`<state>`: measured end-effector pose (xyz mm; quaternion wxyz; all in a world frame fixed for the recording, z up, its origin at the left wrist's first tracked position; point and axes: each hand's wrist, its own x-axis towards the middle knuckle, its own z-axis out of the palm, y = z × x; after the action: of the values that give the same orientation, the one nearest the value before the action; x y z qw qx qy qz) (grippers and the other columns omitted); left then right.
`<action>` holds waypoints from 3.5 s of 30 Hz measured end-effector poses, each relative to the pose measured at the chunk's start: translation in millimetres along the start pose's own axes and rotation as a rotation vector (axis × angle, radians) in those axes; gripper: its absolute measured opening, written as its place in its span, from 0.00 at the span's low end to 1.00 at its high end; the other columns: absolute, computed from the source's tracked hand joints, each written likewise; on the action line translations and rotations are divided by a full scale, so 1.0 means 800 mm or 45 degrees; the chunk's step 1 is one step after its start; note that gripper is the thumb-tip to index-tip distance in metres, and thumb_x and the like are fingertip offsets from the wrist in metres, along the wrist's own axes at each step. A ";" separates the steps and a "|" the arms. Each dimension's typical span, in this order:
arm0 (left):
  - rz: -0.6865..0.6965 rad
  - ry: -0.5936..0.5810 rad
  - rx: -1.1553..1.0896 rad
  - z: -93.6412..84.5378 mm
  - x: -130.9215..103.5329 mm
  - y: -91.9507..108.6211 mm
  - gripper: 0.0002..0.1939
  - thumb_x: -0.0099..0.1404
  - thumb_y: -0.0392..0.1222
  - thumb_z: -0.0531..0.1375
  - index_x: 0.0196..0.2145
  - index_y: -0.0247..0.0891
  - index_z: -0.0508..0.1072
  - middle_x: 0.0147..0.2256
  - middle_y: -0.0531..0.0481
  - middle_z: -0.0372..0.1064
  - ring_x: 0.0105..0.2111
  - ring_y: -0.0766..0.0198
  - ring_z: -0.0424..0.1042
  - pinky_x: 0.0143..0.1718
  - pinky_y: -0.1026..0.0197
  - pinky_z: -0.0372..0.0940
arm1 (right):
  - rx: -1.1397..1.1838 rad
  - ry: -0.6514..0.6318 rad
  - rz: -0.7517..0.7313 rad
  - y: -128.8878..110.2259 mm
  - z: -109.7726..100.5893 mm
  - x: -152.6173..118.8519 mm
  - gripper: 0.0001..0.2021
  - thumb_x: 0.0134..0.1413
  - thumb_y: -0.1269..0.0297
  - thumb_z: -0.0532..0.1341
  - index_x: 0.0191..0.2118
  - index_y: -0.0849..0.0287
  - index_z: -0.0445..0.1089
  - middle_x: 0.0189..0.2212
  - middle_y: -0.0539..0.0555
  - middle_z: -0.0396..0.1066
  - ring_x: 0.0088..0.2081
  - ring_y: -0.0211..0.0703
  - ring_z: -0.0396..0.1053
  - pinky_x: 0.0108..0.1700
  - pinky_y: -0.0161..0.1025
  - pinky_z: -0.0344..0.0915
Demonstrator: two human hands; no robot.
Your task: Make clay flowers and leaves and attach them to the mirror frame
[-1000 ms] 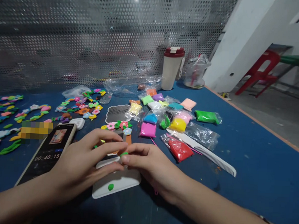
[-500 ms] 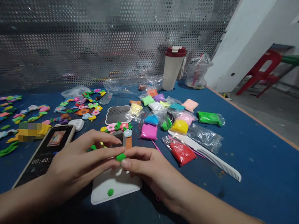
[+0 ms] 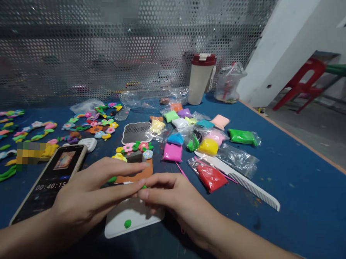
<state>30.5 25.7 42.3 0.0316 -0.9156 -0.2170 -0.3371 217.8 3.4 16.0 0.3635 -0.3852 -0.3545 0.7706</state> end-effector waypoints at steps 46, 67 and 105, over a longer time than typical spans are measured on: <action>0.073 -0.039 0.089 0.009 -0.005 0.006 0.12 0.65 0.40 0.57 0.44 0.32 0.73 0.40 0.43 0.75 0.41 0.60 0.73 0.42 0.60 0.69 | -0.086 -0.048 -0.104 0.006 0.000 -0.001 0.06 0.43 0.64 0.69 0.28 0.59 0.75 0.30 0.51 0.71 0.34 0.39 0.68 0.39 0.36 0.61; -0.157 0.027 -0.265 0.005 0.001 0.000 0.10 0.60 0.31 0.61 0.41 0.35 0.74 0.38 0.47 0.74 0.40 0.65 0.71 0.43 0.63 0.66 | 0.042 -0.071 -0.110 0.005 0.002 -0.002 0.08 0.47 0.62 0.67 0.33 0.61 0.76 0.25 0.50 0.69 0.26 0.32 0.60 0.31 0.31 0.54; -0.423 -0.338 -0.193 0.001 -0.003 -0.013 0.09 0.64 0.34 0.57 0.43 0.39 0.68 0.43 0.50 0.69 0.45 0.63 0.67 0.44 0.62 0.63 | -2.148 0.065 -1.058 0.014 -0.015 0.002 0.09 0.53 0.62 0.62 0.28 0.62 0.70 0.25 0.54 0.68 0.25 0.41 0.65 0.25 0.37 0.57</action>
<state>25.0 34.6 39.0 -0.1221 -0.9033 -0.3413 -0.2297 224.0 2.7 0.6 0.2179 -0.3807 -0.8967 0.0593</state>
